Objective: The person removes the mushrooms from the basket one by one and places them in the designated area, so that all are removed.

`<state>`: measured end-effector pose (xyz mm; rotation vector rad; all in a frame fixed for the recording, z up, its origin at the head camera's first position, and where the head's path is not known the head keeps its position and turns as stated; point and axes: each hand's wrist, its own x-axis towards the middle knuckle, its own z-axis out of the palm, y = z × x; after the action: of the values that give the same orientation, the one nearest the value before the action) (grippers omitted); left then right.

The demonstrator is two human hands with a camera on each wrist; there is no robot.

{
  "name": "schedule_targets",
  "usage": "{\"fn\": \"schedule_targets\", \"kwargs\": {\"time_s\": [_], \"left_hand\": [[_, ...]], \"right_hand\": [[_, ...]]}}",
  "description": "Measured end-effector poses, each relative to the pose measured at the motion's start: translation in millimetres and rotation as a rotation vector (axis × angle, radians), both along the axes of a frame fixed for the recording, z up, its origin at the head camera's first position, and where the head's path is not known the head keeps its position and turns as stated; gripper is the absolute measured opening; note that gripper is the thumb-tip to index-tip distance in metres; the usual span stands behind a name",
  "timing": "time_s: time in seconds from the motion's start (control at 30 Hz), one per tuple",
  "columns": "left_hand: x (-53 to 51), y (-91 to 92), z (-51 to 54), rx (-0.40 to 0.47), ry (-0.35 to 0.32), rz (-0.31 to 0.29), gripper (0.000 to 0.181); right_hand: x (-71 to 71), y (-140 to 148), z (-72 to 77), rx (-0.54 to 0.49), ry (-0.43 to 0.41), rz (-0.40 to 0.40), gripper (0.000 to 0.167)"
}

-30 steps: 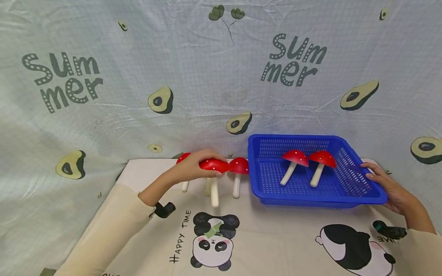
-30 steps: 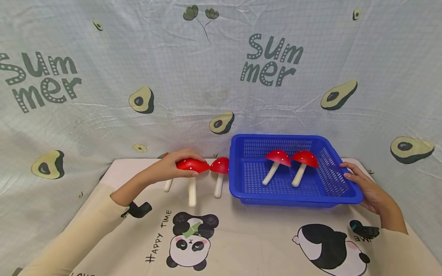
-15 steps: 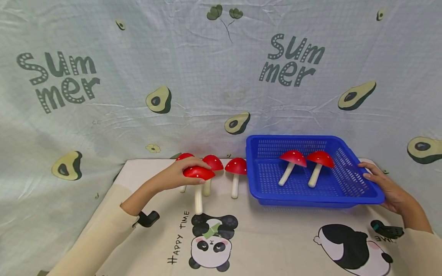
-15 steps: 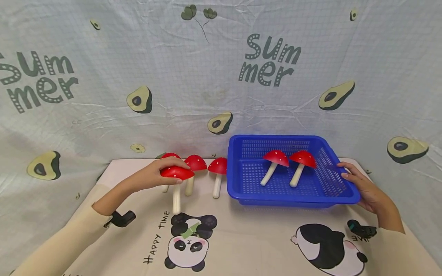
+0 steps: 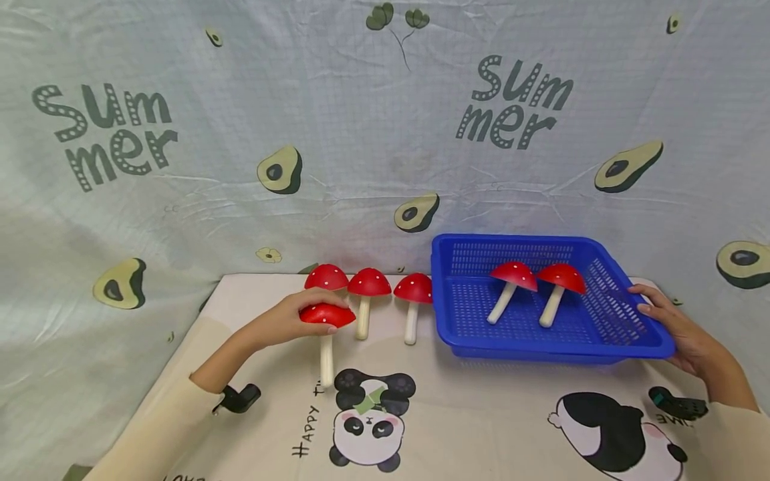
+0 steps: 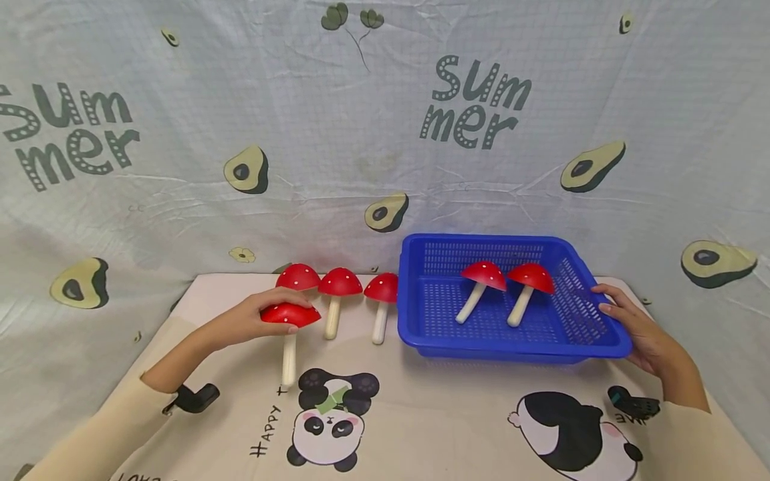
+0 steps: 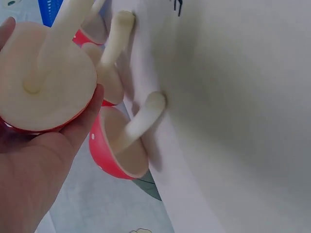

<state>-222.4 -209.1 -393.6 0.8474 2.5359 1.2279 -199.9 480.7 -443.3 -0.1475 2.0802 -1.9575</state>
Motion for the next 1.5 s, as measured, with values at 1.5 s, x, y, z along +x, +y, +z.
{"fn": "schedule_targets", "kwargs": {"time_s": [1.5], "left_hand": [[-8.7,-51.3,-22.0,-0.088,-0.147,-0.074,0.047]], "right_hand": [[-0.3,1,2.4,-0.034,-0.022,0.002,0.037]]}}
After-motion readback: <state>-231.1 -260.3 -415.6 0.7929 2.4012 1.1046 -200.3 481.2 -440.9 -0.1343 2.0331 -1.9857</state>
